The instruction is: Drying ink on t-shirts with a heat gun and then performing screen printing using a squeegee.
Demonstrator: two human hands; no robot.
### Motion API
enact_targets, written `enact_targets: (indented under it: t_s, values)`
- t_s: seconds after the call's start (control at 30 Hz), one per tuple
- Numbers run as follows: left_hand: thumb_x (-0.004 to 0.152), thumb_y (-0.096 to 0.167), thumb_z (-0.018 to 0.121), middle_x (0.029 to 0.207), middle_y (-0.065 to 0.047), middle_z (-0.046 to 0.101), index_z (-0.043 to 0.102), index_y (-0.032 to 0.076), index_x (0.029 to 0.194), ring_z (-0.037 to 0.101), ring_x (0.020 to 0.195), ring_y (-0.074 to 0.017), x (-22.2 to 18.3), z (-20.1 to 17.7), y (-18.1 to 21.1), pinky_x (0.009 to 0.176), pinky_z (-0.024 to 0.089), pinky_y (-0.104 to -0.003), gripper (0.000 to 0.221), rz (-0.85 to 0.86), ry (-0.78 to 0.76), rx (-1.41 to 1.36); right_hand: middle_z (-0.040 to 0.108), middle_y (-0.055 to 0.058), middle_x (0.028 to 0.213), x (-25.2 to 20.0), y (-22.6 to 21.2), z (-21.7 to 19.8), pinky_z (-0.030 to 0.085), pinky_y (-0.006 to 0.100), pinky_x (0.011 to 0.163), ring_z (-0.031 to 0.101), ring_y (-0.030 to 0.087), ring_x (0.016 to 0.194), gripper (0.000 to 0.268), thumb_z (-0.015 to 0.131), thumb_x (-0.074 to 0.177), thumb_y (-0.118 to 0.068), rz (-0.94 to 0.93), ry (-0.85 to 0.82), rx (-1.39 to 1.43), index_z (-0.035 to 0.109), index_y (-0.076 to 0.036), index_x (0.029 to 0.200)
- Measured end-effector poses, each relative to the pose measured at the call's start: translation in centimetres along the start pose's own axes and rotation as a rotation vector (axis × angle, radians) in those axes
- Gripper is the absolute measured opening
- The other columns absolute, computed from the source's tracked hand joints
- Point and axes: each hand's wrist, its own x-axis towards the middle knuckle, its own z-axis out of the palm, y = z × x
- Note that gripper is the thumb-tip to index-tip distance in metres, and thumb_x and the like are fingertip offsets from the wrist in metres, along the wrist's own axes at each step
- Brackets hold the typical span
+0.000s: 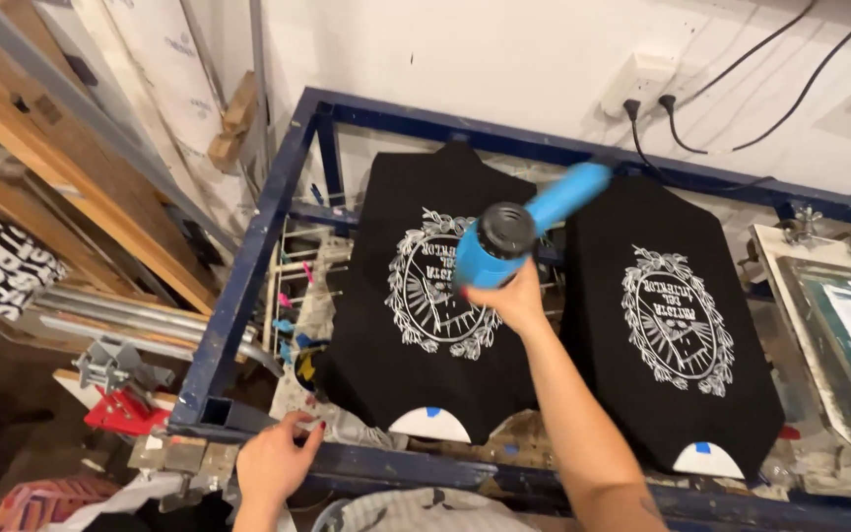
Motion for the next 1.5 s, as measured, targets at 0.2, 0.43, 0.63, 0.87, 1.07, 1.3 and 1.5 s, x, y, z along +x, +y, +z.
enact_targets:
  t_s: [0.2,0.43,0.63,0.87,1.07,1.3,1.5]
  values:
    - [0.094,0.068,0.048,0.096,0.022,0.081,0.067,0.042,0.120,0.075,0.082,-0.0083,-0.2,-0.2,0.2,0.059,0.056,-0.029,0.041,-0.020,-0.012,-0.015,0.076,0.014,0.120,-1.6,-1.9,-3.2,0.062,0.045,0.098,0.073,0.028,0.112,0.081,0.097,0.055,-0.019,0.008,-0.384,0.142,0.065,-0.005,0.128]
    - [0.094,0.067,0.048,0.099,0.021,0.081,0.067,0.040,0.122,0.075,0.084,-0.0086,-0.4,-0.7,0.5,0.063,0.058,-0.029,0.043,-0.020,-0.022,-0.020,0.072,0.009,0.116,-2.8,0.2,-4.8,0.056,0.039,0.097,0.069,0.022,0.109,0.072,0.096,0.058,-0.013,-0.136,0.063,-0.016,0.064,-0.010,0.122]
    - [0.095,0.066,0.049,0.099,0.022,0.081,0.068,0.041,0.119,0.076,0.089,-0.0102,-0.2,-0.1,0.2,0.066,0.059,-0.032,0.040,-0.009,-0.028,0.000,0.079,0.009,0.100,-4.3,1.7,-6.4,0.062,0.035,0.086,0.073,0.017,0.091,0.057,0.098,0.053,-0.010,0.066,-0.025,0.017,0.073,-0.005,0.104]
    - [0.095,0.066,0.048,0.096,0.023,0.081,0.068,0.040,0.121,0.075,0.086,-0.0082,0.2,0.0,-0.1,0.063,0.058,-0.030,0.042,0.009,-0.009,0.012,0.078,0.012,0.107,-4.8,1.4,-7.2,0.063,0.040,0.088,0.074,0.023,0.098,0.071,0.099,0.050,-0.010,0.107,-0.087,0.013,0.068,-0.005,0.114]
    - [0.094,0.066,0.049,0.098,0.022,0.081,0.068,0.040,0.120,0.075,0.087,-0.0094,0.0,-0.2,0.1,0.064,0.059,-0.031,0.041,0.001,-0.009,-0.004,0.071,0.012,0.120,-4.2,1.5,-7.0,0.055,0.040,0.098,0.068,0.024,0.111,0.085,0.097,0.054,-0.015,-0.018,0.119,-0.100,0.058,-0.007,0.129]
    - [0.094,0.064,0.051,0.097,0.022,0.081,0.069,0.040,0.119,0.075,0.091,-0.0106,0.0,-0.3,0.2,0.070,0.061,-0.032,0.039,-0.001,0.009,0.010,0.070,0.011,0.122,-2.9,2.7,-5.4,0.054,0.036,0.099,0.066,0.020,0.112,0.093,0.098,0.053,-0.011,-0.043,0.316,-0.084,0.053,-0.008,0.134]
    - [0.094,0.066,0.051,0.095,0.022,0.081,0.070,0.039,0.116,0.076,0.089,-0.0104,0.0,-0.3,0.2,0.070,0.059,-0.032,0.040,-0.005,-0.013,-0.007,0.073,0.014,0.124,-4.8,-1.3,-5.0,0.058,0.045,0.099,0.069,0.027,0.115,0.085,0.097,0.052,-0.023,0.072,-0.134,-0.059,0.064,-0.006,0.128]
